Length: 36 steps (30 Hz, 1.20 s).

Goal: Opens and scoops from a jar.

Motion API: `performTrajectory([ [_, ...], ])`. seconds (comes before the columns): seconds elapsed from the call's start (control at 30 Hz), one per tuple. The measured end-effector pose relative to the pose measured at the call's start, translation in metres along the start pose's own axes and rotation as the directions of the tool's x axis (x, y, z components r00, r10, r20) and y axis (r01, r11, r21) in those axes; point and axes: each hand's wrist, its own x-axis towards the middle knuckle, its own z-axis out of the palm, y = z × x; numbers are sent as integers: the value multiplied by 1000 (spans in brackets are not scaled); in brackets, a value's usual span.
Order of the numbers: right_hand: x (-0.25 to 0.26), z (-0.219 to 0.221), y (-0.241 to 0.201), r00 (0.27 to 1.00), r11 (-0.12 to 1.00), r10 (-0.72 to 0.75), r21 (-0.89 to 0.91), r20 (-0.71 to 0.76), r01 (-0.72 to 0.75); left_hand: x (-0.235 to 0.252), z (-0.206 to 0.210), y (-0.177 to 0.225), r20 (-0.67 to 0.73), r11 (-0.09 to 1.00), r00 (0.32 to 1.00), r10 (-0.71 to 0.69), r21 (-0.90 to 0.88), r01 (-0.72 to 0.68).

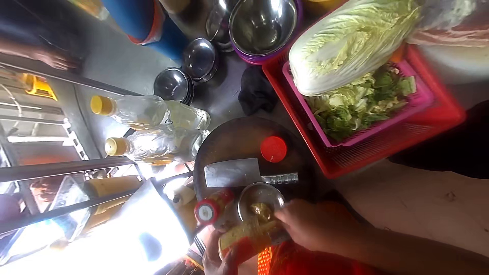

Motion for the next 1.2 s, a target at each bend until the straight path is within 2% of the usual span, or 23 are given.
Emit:
performTrajectory([
  [0.07, -15, -6, 0, 999, 1000, 20, -6, -48, -20, 0, -4, -2, -31, 999, 999, 23, 48, -21],
  [0.2, -2, 9, -5, 992, 993, -112, 32, -65, 114, -2, -10, -6, -21, 999, 999, 35, 25, -34],
  [0.33, 1, 7, 8, 997, 999, -26, 44, -79, 29, 1, -9, 2, -25, 999, 1000, 4, 49, -2],
  [0.43, -4, -5, 10, 994, 989, -107, 97, -24, 109, 0, -15, -5, -5, 996, 999, -42, -81, 41],
  [0.53, 17, 3, -4, 988, 987, -154, 54, 21, 152, 4, -8, -12, 126, 953, 991, -35, -294, 71],
  [0.57, 22, 1, -9, 992, 992, -125, 5, 4, 125, 5, -12, -19, 160, 941, 987, -23, -330, 75],
  [0.63, 21, -5, -16, 988, 991, -116, -78, -98, 108, 2, -15, -19, 145, 921, 985, -90, -364, 137],
  [0.73, 9, 1, -20, 910, 938, -326, -205, -255, 279, -12, -8, -6, 72, 795, 952, -298, -532, 290],
  [0.8, 7, 5, -27, 827, 860, -494, -289, -270, 419, -15, 3, 10, 81, 666, 920, -382, -666, 336],
  [0.9, 3, 10, -42, 732, 738, -647, -417, -215, 530, -20, -1, 2, 219, 521, 943, -252, -790, 323],
  [1.0, -2, 23, -57, 642, 652, -733, -499, -224, 571, -11, 0, 6, 308, 470, 945, -113, -821, 324],
  [1.07, -5, 30, -65, 602, 619, -759, -562, -248, 548, 0, 9, 24, 332, 449, 923, -192, -807, 384],
  [1.13, -10, 31, -68, 610, 615, -754, -590, -244, 523, 6, 13, 34, 391, 498, 882, -262, -728, 471],
  [1.2, -12, 28, -67, 649, 638, -726, -576, -227, 512, 5, 15, 34, 387, 587, 872, -299, -646, 488],
])
